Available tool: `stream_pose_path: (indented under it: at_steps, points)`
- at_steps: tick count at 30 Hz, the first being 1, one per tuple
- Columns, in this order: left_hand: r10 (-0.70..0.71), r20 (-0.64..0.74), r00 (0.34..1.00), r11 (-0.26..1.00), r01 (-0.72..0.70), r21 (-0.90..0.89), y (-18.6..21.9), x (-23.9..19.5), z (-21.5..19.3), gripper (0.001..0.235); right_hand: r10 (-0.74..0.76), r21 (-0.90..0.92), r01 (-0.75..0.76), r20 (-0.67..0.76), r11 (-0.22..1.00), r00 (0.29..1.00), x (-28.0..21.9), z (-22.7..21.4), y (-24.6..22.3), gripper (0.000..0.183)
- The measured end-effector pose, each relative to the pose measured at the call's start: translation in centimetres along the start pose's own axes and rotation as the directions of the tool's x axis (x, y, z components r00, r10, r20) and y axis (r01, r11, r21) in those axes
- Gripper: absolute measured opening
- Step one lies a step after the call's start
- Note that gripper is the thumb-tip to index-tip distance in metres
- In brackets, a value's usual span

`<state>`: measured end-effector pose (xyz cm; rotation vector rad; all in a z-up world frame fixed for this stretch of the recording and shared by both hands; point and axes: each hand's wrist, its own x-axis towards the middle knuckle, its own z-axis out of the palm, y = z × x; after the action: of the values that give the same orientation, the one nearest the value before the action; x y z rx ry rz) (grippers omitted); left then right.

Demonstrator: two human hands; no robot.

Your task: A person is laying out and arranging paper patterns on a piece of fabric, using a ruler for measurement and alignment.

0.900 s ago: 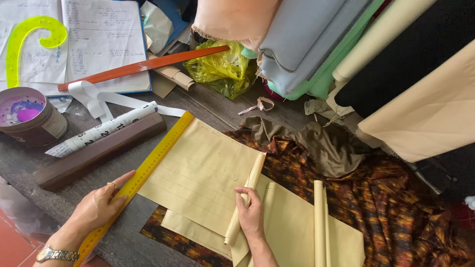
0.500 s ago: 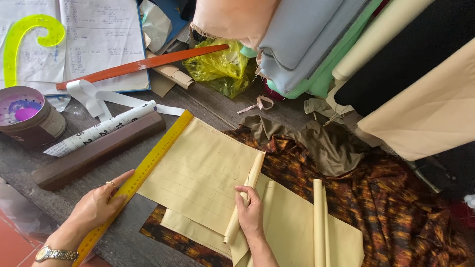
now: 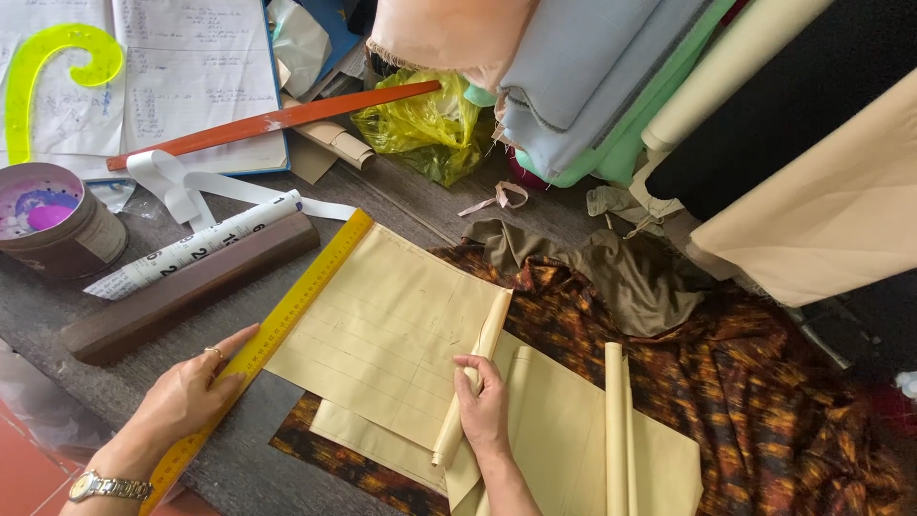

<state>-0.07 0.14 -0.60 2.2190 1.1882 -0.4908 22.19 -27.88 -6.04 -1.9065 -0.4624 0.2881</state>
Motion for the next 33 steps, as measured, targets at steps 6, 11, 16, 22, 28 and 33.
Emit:
stream_pose_path:
  at_steps: [6,11,16,22,28,33]
  points:
    - [0.022,-0.025,0.999,0.999,-0.023,-0.026,-0.1,-0.1,0.1,0.065,-0.014,0.009,0.014,0.002,1.0,1.0,0.0,0.1,0.2,0.018]
    - [-0.015,0.013,1.0,0.999,0.015,-0.034,0.6,-0.6,-0.5,0.062,0.025,0.0,-0.025,0.008,1.0,1.0,-0.1,-0.1,-0.2,0.018]
    - [-0.01,0.004,1.0,0.998,0.01,-0.06,0.6,-0.9,-0.7,0.064,0.001,0.003,-0.001,0.002,1.0,1.0,0.0,0.1,0.3,0.018]
    - [0.013,0.019,1.0,0.996,-0.011,-0.091,0.1,-0.5,-0.4,0.063,0.029,-0.023,-0.029,-0.012,0.999,1.0,0.1,0.2,0.8,0.019]
    - [0.025,0.002,1.0,0.991,-0.024,-0.134,-0.6,-0.5,0.1,0.062,0.003,0.004,-0.003,-0.017,1.0,1.0,0.3,0.3,1.6,0.02]
    - [0.029,-0.018,0.999,0.99,-0.031,-0.139,-0.9,-0.8,0.6,0.06,0.022,0.023,-0.021,-0.017,1.0,1.0,0.3,0.3,1.3,0.019]
